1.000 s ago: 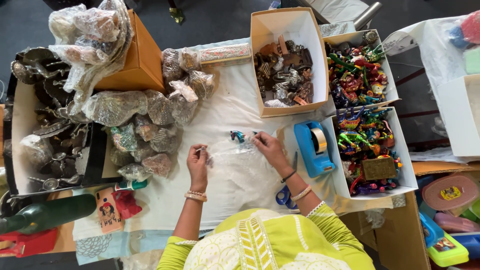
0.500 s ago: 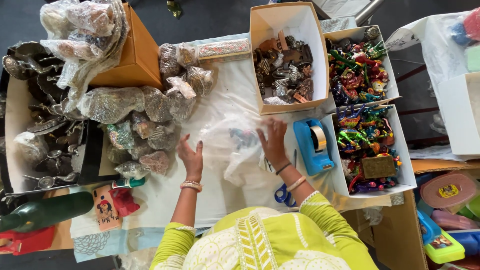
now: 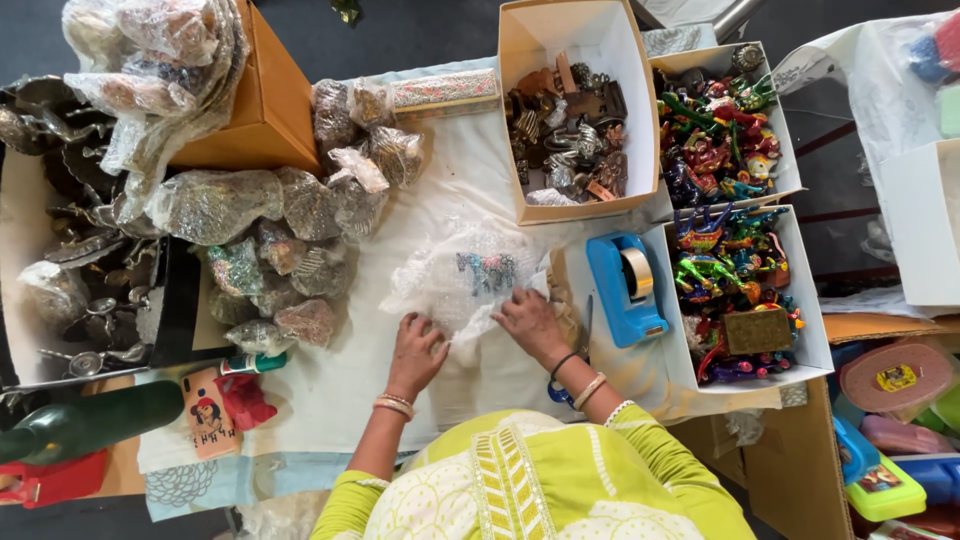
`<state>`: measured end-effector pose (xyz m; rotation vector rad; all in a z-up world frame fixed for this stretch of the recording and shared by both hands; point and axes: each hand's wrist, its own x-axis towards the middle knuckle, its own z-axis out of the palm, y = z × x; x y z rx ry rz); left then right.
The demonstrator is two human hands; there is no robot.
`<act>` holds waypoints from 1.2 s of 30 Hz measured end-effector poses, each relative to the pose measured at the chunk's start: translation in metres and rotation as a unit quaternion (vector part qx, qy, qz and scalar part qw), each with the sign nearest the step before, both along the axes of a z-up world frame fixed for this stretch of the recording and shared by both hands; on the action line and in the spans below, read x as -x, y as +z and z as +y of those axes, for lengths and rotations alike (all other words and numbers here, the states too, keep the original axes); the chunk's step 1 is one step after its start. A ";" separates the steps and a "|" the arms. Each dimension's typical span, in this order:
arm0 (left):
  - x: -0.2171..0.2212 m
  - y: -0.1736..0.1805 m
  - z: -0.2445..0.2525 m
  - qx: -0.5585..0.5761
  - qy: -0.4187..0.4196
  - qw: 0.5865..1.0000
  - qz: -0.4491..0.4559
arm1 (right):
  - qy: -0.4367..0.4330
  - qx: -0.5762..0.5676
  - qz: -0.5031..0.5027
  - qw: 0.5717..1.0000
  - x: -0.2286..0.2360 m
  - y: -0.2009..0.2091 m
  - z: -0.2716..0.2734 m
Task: The person wraps a small, colorful figurine in bubble wrap on a table covered with various items. They use scissors to cut the bubble wrap and then fold it around the object to secure it.
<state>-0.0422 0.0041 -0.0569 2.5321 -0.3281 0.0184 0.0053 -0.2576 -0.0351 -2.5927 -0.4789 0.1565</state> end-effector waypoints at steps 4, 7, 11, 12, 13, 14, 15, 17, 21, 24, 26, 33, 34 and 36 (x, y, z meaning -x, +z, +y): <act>0.001 0.025 0.002 -0.051 0.006 0.997 0.052 | 0.016 0.011 -0.095 0.995 -0.002 0.007 -0.004; 0.005 0.019 -0.008 -0.083 0.047 0.995 0.028 | 0.079 -0.055 -0.153 0.984 0.001 0.015 0.004; -0.009 0.007 -0.021 -0.017 0.008 1.000 0.014 | 0.102 -0.129 0.023 0.986 0.006 -0.005 0.010; -0.011 0.003 -0.018 -0.017 0.010 1.000 0.014 | 0.104 -0.129 0.024 0.986 0.009 -0.019 0.003; -0.013 -0.002 -0.015 -0.045 -0.001 0.998 0.046 | 0.137 -0.081 0.022 0.987 0.013 -0.033 -0.004; -0.015 -0.006 -0.012 -0.073 -0.013 0.994 0.078 | 0.170 -0.033 0.020 0.985 0.016 -0.047 -0.011; -0.016 -0.011 -0.007 -0.072 -0.012 0.994 0.080 | 0.171 -0.032 0.022 0.985 0.021 -0.041 -0.019; -0.017 -0.019 0.004 -0.057 -0.035 0.992 0.107 | 0.223 -0.047 -0.015 0.974 0.032 -0.028 -0.035; -0.016 -0.015 0.008 -0.061 -0.036 0.989 0.131 | 0.259 -0.054 -0.080 0.961 0.052 -0.011 -0.053; -0.013 -0.016 0.003 -0.049 -0.035 0.993 0.101 | 0.257 -0.071 -0.079 0.960 0.057 -0.002 -0.054; -0.010 -0.007 -0.006 -0.112 -0.018 0.992 0.061 | 0.158 -0.068 0.065 0.983 0.058 0.001 -0.051; 0.014 -0.003 -0.033 -0.106 -0.057 0.991 0.059 | 0.110 -0.041 -0.136 0.984 0.034 0.006 -0.027; 0.015 -0.002 -0.031 -0.106 -0.046 0.990 0.078 | 0.105 0.019 -0.118 0.987 0.034 -0.005 -0.033; 0.011 0.000 -0.022 -0.105 -0.037 0.989 0.093 | 0.098 0.080 -0.101 0.987 0.034 -0.019 -0.052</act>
